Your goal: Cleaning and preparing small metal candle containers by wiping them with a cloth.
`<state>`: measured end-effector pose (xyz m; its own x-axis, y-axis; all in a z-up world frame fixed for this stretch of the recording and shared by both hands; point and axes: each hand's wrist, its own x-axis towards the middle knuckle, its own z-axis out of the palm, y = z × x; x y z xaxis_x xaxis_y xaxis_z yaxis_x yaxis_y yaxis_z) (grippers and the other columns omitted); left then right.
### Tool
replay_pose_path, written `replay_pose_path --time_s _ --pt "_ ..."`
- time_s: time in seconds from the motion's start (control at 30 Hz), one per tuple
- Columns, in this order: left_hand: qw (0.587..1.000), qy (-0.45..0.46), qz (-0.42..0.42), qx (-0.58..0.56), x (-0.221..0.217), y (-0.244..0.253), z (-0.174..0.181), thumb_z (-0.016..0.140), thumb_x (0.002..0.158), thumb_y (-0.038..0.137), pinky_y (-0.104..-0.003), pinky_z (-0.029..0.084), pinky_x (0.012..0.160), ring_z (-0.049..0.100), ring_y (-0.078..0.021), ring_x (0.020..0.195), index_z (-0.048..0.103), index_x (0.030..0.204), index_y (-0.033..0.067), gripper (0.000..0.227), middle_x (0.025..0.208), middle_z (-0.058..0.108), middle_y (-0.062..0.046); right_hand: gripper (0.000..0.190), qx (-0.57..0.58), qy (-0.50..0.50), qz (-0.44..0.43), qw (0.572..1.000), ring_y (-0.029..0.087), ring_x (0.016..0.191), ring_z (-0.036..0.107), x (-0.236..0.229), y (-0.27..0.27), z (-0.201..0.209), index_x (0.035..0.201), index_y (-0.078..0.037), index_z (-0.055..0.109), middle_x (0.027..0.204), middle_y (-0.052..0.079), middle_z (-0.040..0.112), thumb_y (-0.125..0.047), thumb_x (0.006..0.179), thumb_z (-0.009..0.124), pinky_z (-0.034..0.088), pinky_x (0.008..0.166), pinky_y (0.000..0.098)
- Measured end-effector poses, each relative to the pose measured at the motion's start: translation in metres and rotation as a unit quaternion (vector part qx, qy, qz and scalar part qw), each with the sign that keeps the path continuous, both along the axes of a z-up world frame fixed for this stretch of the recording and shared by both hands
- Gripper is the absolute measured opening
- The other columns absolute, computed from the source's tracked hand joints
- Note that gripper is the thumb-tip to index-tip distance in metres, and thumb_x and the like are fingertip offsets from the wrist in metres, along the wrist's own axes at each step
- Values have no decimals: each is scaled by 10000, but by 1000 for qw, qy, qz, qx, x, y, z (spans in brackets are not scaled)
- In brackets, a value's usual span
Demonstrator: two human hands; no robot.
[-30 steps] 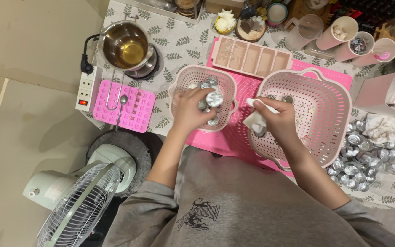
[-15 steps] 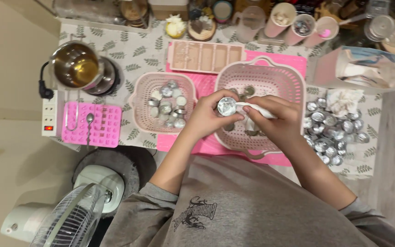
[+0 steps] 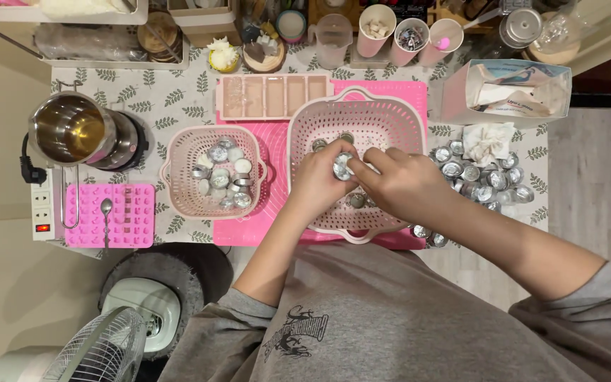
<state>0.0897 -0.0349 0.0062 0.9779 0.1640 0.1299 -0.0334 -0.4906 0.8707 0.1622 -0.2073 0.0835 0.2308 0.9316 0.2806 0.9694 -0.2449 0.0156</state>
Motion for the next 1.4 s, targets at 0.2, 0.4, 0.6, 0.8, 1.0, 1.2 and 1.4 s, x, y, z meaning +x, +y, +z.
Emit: replay_pose_path --time_s 0.2,0.4,0.6,0.8,1.0,1.2,1.4 --pt "999 17 13 40 7 -8 -17 817 778 143 -492 532 646 705 -378 711 613 1069 136 356 705 678 -156 382 -61 160 -82 982 309 684 699 2 -2 -30 1224 -57 683 880 104 693 -85 843 670 558 586 419" --pt "997 -64 17 49 4 -11 -40 787 750 55 -494 532 621 711 -379 750 577 1047 136 373 767 691 -142 232 -53 435 -99 893 317 755 734 15 -3 -45 1112 -49 754 888 195 747 -108 909 657 548 692 408" --pt "995 -44 0 84 1 -10 -52 672 698 -80 -518 521 667 704 -424 795 550 1127 115 488 807 687 -180 278 -34 695 -242 676 115 677 639 23 -9 -101 1173 -36 775 854 102 756 -156 940 683 522 598 341" --pt "996 -69 44 43 -4 -15 -42 760 862 28 -497 521 684 718 -410 855 520 1195 108 417 879 681 -191 377 126 916 -228 306 143 605 689 10 -13 -107 1265 -46 732 904 96 756 -159 909 676 502 426 294" --pt "984 -24 -90 -150 -13 -7 1 789 763 114 -391 514 622 627 -278 737 469 1338 51 661 923 620 -140 380 115 853 -303 409 195 816 769 20 -10 -84 1268 -6 689 996 133 785 -91 899 670 645 713 353" --pt "863 105 -4 -495 13 -5 -55 307 1103 364 -327 437 474 576 -170 605 500 1058 96 333 814 554 -43 319 29 582 -173 794 195 840 724 13 -12 -65 1291 -118 743 944 103 821 -185 992 655 583 753 320" --pt "827 8 66 -558 27 -19 -107 384 1098 164 -308 479 731 564 -141 868 545 1109 55 195 979 594 -65 315 34 200 -141 969 355 655 688 -14 0 -40 1201 -68 705 843 140 699 -124 891 690 545 560 464"
